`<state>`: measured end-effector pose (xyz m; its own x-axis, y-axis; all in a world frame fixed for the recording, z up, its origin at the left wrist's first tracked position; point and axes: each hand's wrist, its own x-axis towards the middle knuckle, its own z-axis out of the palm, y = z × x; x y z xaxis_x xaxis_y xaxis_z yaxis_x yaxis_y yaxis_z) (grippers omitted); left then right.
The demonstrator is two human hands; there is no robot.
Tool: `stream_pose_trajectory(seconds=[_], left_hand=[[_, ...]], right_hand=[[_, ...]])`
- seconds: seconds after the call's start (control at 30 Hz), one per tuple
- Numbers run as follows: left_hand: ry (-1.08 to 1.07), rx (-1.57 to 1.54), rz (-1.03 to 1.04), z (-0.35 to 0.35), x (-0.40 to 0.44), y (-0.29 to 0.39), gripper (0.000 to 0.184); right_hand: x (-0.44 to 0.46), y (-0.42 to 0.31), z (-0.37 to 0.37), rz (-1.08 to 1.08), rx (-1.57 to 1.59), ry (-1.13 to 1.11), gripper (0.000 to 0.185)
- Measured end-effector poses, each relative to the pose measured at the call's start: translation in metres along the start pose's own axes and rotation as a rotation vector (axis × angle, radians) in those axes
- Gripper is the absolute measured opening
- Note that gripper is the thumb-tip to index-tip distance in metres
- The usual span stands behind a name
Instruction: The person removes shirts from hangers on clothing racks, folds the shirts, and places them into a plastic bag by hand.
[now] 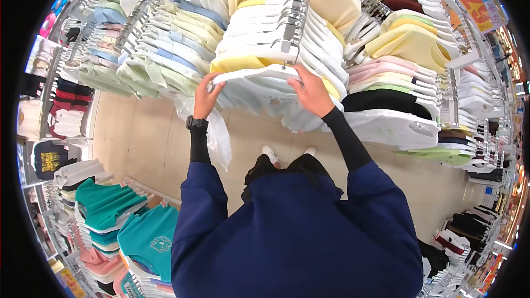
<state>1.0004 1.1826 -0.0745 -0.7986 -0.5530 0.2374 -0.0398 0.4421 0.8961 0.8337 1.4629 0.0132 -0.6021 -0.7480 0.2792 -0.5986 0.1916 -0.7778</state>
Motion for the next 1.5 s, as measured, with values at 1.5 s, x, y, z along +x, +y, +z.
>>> stream_pose_trajectory(seconds=[1.5], left_hand=[[0.148, -0.07, -0.151, -0.016, -0.118, 0.013, 0.033]], right_hand=[[-0.116, 0.027, -0.046, -0.082, -0.284, 0.517, 0.038]])
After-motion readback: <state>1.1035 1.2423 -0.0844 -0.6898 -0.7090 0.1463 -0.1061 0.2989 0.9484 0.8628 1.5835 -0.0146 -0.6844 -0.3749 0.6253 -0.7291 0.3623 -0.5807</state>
